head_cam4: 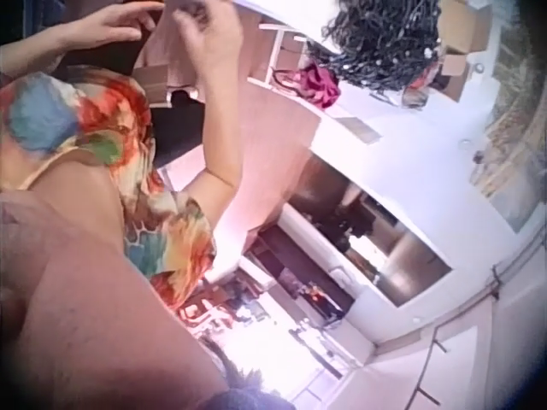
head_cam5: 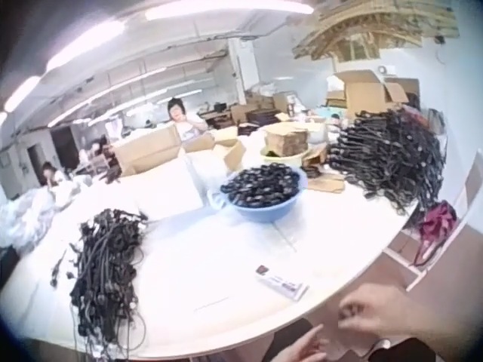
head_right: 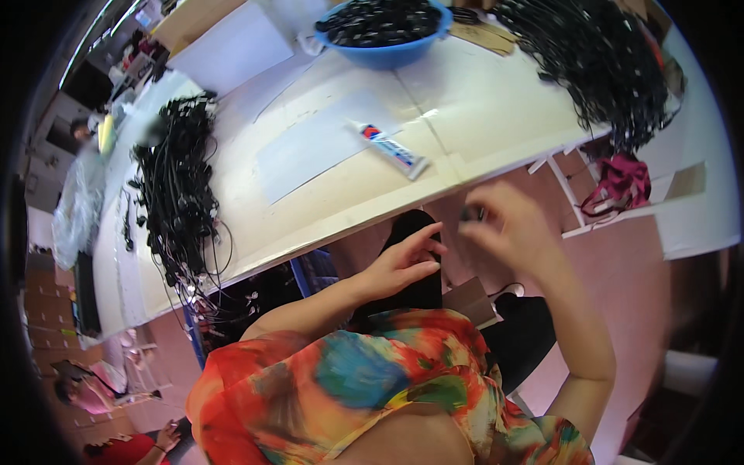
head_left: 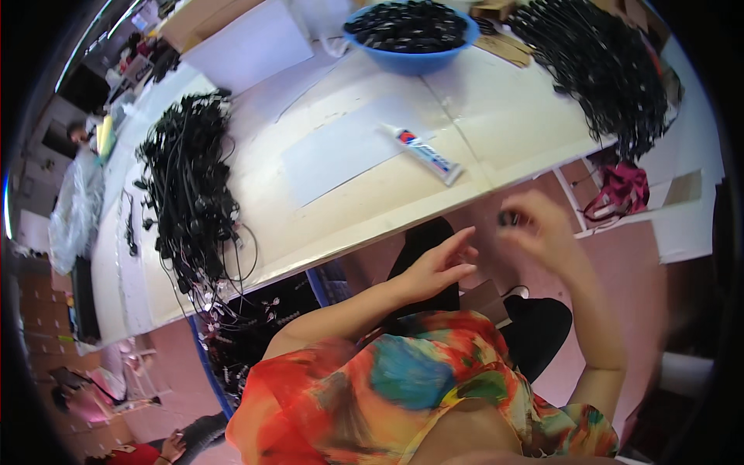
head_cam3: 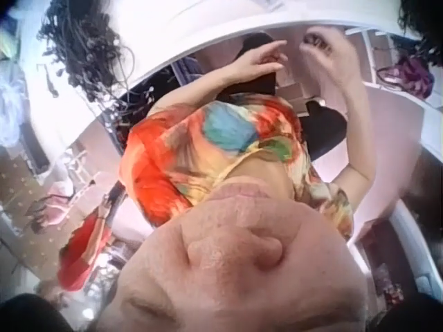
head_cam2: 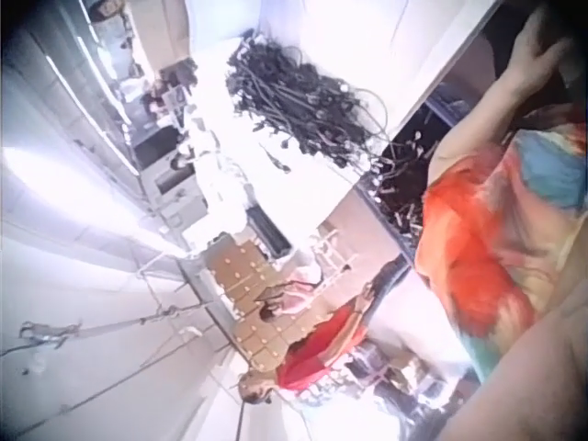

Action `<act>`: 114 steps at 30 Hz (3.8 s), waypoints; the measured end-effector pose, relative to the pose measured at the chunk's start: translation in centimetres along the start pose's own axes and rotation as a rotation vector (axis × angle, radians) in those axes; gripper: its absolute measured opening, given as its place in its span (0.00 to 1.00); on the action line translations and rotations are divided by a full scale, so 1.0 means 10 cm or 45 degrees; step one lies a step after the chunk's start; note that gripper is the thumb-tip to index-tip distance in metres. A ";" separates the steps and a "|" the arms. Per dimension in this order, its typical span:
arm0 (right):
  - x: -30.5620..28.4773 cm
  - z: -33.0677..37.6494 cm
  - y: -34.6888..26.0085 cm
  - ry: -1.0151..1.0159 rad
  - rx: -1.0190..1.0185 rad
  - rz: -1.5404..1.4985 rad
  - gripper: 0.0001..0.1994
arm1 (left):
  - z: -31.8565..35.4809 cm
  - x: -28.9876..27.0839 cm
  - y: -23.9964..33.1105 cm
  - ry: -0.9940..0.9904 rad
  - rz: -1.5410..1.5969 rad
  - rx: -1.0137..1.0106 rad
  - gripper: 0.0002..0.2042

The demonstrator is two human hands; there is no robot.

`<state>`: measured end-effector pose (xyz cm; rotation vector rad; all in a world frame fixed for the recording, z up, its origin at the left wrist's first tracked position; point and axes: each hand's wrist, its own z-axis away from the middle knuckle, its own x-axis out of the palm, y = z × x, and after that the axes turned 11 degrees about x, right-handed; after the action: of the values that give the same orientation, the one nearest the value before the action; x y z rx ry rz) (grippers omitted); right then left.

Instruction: The person assembles electronic components by applying adhesive from a tube to small components and attaching them to wires, then securing the connections with plastic housings.

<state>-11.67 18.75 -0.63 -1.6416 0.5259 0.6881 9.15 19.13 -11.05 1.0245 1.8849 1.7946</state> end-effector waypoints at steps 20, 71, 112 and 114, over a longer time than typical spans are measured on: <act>0.66 -1.96 0.41 0.488 0.004 0.465 0.19 | 2.03 -1.16 1.79 1.015 -1.636 0.695 0.16; 0.61 -1.81 0.27 0.152 -0.158 0.002 0.10 | 1.89 -3.10 2.67 1.875 -1.147 0.003 0.11; 0.67 -1.87 0.32 0.147 -0.118 0.003 0.13 | 2.09 -2.64 3.25 1.889 -0.868 0.918 0.08; 0.66 -1.86 0.27 0.173 -0.070 -0.048 0.15 | 2.08 -2.34 3.37 1.805 -0.831 1.016 0.08</act>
<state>-5.98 0.17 -5.23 -1.7537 0.5766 0.5703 48.21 15.72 13.08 -1.0982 3.2191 1.3061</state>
